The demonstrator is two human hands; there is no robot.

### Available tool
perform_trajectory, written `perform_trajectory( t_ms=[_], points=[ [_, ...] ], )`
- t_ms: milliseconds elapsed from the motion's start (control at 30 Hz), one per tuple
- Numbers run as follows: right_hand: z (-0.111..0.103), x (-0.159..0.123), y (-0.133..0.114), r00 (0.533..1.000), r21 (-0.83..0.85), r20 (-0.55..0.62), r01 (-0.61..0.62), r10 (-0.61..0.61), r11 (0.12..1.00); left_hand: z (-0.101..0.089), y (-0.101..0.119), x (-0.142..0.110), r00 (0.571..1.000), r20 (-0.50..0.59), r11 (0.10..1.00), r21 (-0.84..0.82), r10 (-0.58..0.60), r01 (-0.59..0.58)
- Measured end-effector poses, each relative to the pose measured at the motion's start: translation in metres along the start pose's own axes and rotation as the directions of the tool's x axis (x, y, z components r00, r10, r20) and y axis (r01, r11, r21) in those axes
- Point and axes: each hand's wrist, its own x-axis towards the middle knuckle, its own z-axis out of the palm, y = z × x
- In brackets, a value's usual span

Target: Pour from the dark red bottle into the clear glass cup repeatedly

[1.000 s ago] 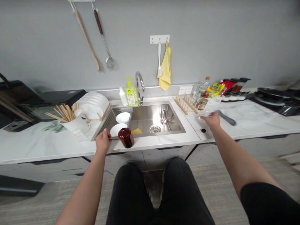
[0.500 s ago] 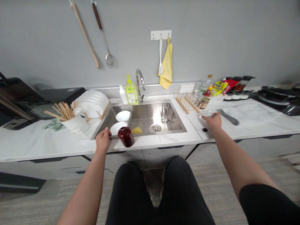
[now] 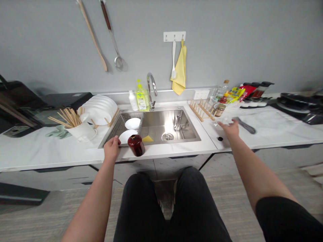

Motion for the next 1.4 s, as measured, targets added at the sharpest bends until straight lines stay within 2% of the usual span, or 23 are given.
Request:
perform_trajectory(
  t_ms=[67, 100, 167, 200, 233, 267, 333, 367, 467, 533, 600, 700, 767, 833, 867, 900, 933, 1033, 1133, 1267, 1333, 1400],
  points=[
    [-0.007, -0.013, -0.006, 0.979, -0.02, -0.128, 0.158, -0.159, 0.987, 0.001, 0.001, 0.0, 1.0, -0.005, 1.0, 0.002, 0.012, -0.012],
    [-0.01, -0.024, -0.011, 0.948, -0.048, -0.185, 0.255, -0.259, 0.966, 0.001, 0.001, -0.001, 1.0, -0.011, 1.0, -0.002, 0.021, -0.021],
    [-0.009, -0.055, -0.027, 0.887, -0.079, -0.204, 0.407, -0.414, 0.91, 0.002, 0.0, -0.001, 0.999, -0.034, 0.999, -0.016, 0.039, -0.04],
    [-0.006, -0.076, -0.038, 0.878, -0.067, -0.134, 0.455, -0.46, 0.888, 0.003, -0.001, -0.001, 0.998, -0.049, 0.999, -0.024, 0.045, -0.046],
    [0.0, -0.099, -0.05, 0.866, -0.037, -0.008, 0.5, -0.5, 0.865, 0.004, -0.003, 0.0, 0.997, -0.064, 0.998, -0.033, 0.045, -0.047],
    [0.008, -0.124, -0.064, 0.833, 0.008, 0.143, 0.54, -0.535, 0.842, 0.005, -0.005, 0.001, 0.996, -0.075, 0.998, -0.045, 0.041, -0.044],
    [0.027, -0.174, -0.094, 0.685, 0.09, 0.429, 0.616, -0.589, 0.782, 0.007, -0.01, 0.002, 0.995, -0.093, 0.997, -0.064, 0.031, -0.037],
    [0.038, -0.197, -0.109, 0.626, 0.073, 0.505, 0.655, -0.594, 0.752, 0.007, -0.012, 0.003, 0.994, -0.101, 0.997, -0.068, 0.032, -0.039],
    [0.062, -0.248, -0.144, 0.507, -0.059, 0.614, 0.793, -0.605, 0.606, 0.01, -0.014, 0.003, 0.99, -0.129, 0.997, -0.055, 0.054, -0.061],
    [0.07, -0.262, -0.157, 0.516, -0.136, 0.608, 0.817, -0.604, 0.561, 0.011, -0.012, 0.0, 0.987, -0.144, 0.996, -0.045, 0.064, -0.072],
    [0.07, -0.266, -0.162, 0.545, -0.189, 0.591, 0.81, -0.594, 0.555, 0.009, -0.009, -0.003, 0.982, -0.175, 0.995, -0.051, 0.073, -0.084],
    [0.066, -0.263, -0.162, 0.575, -0.227, 0.59, 0.792, -0.567, 0.566, -0.005, -0.011, -0.005, 0.941, -0.318, 0.992, -0.006, 0.119, -0.127],
    [0.063, -0.261, -0.16, 0.583, -0.235, 0.595, 0.785, -0.553, 0.573, -0.023, -0.018, -0.001, 0.861, -0.487, 0.989, 0.087, 0.148, -0.12],
    [0.062, -0.26, -0.16, 0.583, -0.238, 0.599, 0.784, -0.549, 0.573, -0.042, -0.027, 0.006, 0.756, -0.644, 0.99, 0.131, 0.118, -0.043],
    [0.062, -0.261, -0.161, 0.582, -0.239, 0.602, 0.784, -0.547, 0.572, -0.051, -0.032, 0.011, 0.722, -0.688, 0.993, 0.121, 0.074, 0.013],
    [0.062, -0.261, -0.162, 0.583, -0.242, 0.603, 0.784, -0.543, 0.572, -0.058, -0.036, 0.016, 0.707, -0.707, 0.993, 0.09, 0.011, 0.074],
    [0.063, -0.261, -0.162, 0.587, -0.248, 0.606, 0.781, -0.537, 0.573, -0.064, -0.041, 0.022, 0.711, -0.701, 0.99, 0.054, -0.056, 0.132],
    [0.063, -0.261, -0.163, 0.594, -0.258, 0.612, 0.773, -0.521, 0.579, -0.071, -0.051, 0.036, 0.774, -0.59, 0.965, -0.036, -0.23, 0.259],
    [0.063, -0.26, -0.162, 0.593, -0.251, 0.604, 0.775, -0.532, 0.58, -0.074, -0.059, 0.047, 0.804, -0.516, 0.95, -0.071, -0.296, 0.305],
    [0.063, -0.259, -0.159, 0.593, -0.238, 0.591, 0.776, -0.547, 0.584, -0.08, -0.06, 0.043, 0.78, -0.548, 0.952, -0.148, -0.304, 0.267],
    [0.063, -0.259, -0.159, 0.597, -0.229, 0.588, 0.77, -0.546, 0.595, -0.084, -0.051, 0.026, 0.774, -0.584, 0.97, -0.162, -0.244, 0.183],
    [0.063, -0.258, -0.159, 0.605, -0.213, 0.579, 0.759, -0.547, 0.615, -0.086, -0.034, -0.001, 0.777, -0.615, 0.988, -0.136, -0.137, 0.066]
  ],
)
